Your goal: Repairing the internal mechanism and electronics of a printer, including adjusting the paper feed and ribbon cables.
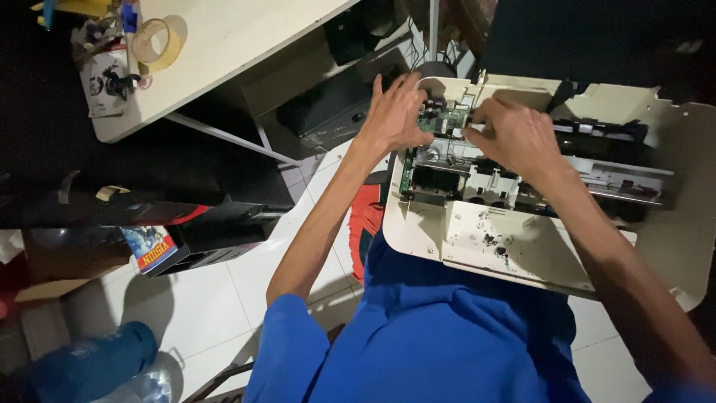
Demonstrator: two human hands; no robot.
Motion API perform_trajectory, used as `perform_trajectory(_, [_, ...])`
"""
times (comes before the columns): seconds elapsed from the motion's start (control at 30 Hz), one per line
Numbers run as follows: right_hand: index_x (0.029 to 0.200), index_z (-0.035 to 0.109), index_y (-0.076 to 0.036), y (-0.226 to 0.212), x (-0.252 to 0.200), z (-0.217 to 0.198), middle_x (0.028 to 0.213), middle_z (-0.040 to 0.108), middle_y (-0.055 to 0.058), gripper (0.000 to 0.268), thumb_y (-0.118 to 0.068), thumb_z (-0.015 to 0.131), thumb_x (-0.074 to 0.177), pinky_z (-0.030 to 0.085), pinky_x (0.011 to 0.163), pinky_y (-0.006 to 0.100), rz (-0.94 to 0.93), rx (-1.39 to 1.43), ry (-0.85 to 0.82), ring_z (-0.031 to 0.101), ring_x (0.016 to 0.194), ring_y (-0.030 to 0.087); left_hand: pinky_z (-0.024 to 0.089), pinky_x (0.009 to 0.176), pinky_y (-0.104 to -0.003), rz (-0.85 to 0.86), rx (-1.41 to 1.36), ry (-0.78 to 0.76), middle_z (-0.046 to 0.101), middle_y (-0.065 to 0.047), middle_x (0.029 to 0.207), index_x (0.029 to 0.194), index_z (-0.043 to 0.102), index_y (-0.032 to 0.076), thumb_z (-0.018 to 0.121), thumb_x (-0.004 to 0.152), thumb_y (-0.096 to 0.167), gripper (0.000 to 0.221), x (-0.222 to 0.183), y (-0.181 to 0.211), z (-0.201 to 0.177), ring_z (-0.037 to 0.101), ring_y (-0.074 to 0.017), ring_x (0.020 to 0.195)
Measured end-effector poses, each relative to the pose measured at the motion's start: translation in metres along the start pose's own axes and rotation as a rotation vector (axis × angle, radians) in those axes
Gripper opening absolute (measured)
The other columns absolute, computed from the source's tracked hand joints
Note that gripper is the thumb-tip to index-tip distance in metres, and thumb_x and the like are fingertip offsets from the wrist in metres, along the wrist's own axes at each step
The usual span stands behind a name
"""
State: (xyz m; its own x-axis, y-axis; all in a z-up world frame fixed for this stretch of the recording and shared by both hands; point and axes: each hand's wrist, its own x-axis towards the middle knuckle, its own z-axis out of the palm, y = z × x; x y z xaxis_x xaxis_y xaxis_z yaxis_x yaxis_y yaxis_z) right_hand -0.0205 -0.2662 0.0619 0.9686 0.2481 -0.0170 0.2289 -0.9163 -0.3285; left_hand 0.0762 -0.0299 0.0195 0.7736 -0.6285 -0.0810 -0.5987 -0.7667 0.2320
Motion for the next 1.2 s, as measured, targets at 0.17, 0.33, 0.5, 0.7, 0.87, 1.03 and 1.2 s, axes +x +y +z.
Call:
perform_trajectory(0.17, [0.105, 0.08, -0.015, -0.002, -0.008, -0.011, 0.102, 0.073, 0.009, 0.019, -0.031, 0.073, 0.097, 0.061, 0.071, 0.052, 0.031, -0.067, -0.134, 0.074, 0.082, 0.033, 0.017, 0.117, -0.074, 0.009, -0.025, -0.042, 0.045, -0.024, 0.153, 0.111, 0.066, -0.001, 0.091, 0.073, 0.054, 0.071, 0.004, 0.007, -0.014, 0.051, -0.0421, 0.136])
perform_trajectory(0.33, [0.105, 0.077, -0.014, -0.006, -0.009, -0.011, 0.11, 0.073, 0.007, 0.015, -0.022, 0.065, 0.101, 0.06, 0.064, 0.052, -0.033, -0.095, -0.052, 0.075, 0.078, 0.033, 0.023, 0.116, -0.073, -0.008, -0.016, -0.059, 0.05, -0.026, 0.15, 0.104, 0.066, 0.001, 0.092, 0.071, 0.05, 0.064, 0.008, 0.009, -0.02, 0.06, -0.0425, 0.127])
perform_trajectory(0.5, [0.126, 0.052, 0.002, -0.03, -0.014, -0.044, 0.099, 0.066, 0.023, 0.023, -0.011, 0.047, 0.107, 0.056, 0.054, 0.048, 0.101, 0.191, -0.122, 0.067, 0.068, 0.036, 0.021, 0.118, -0.069, -0.01, -0.016, -0.086, 0.049, -0.025, 0.15, 0.119, 0.063, 0.001, 0.09, 0.074, 0.055, 0.076, 0.007, 0.008, -0.02, 0.057, -0.0431, 0.129])
perform_trajectory(0.7, [0.138, 0.047, 0.0, -0.02, -0.006, -0.071, 0.127, 0.06, 0.021, 0.029, -0.007, 0.042, 0.11, 0.057, 0.088, 0.042, 0.25, 0.731, -0.079, 0.063, 0.109, 0.031, 0.019, 0.12, -0.066, -0.003, -0.068, -0.112, 0.044, -0.027, 0.153, 0.122, 0.058, 0.0, 0.09, 0.073, 0.055, 0.081, 0.009, 0.002, -0.012, 0.051, -0.0455, 0.135])
perform_trajectory(0.87, [0.153, 0.036, 0.004, -0.035, 0.013, -0.11, 0.114, 0.066, 0.022, 0.056, -0.021, 0.051, 0.105, 0.054, 0.111, 0.052, 0.137, 0.998, 0.03, 0.062, 0.13, 0.036, 0.005, 0.124, -0.062, -0.004, 0.125, -0.16, 0.029, -0.021, 0.164, 0.158, 0.028, 0.004, 0.066, 0.082, 0.077, 0.112, 0.038, -0.025, 0.046, 0.028, -0.0389, 0.151])
perform_trajectory(1.03, [0.14, 0.054, -0.013, -0.055, 0.049, -0.13, 0.14, 0.06, 0.009, 0.035, -0.022, 0.051, 0.107, 0.041, 0.115, 0.052, 0.367, 0.892, 0.079, 0.056, 0.135, 0.027, 0.024, 0.12, -0.067, -0.02, -0.113, -0.116, 0.063, -0.02, 0.118, 0.112, 0.059, -0.001, 0.093, 0.071, 0.051, 0.075, 0.016, -0.003, 0.0, 0.063, -0.0404, 0.116])
perform_trajectory(1.2, [0.137, 0.059, -0.003, -0.019, 0.104, -0.087, 0.11, 0.066, 0.012, 0.021, -0.015, 0.058, 0.119, 0.053, 0.096, 0.044, -0.145, 0.92, 0.26, 0.067, 0.105, 0.026, 0.048, 0.091, -0.061, 0.062, 0.025, 0.059, 0.069, -0.014, 0.109, 0.117, 0.063, 0.007, 0.096, 0.056, 0.069, 0.093, 0.043, -0.033, 0.045, 0.07, -0.0379, 0.098])
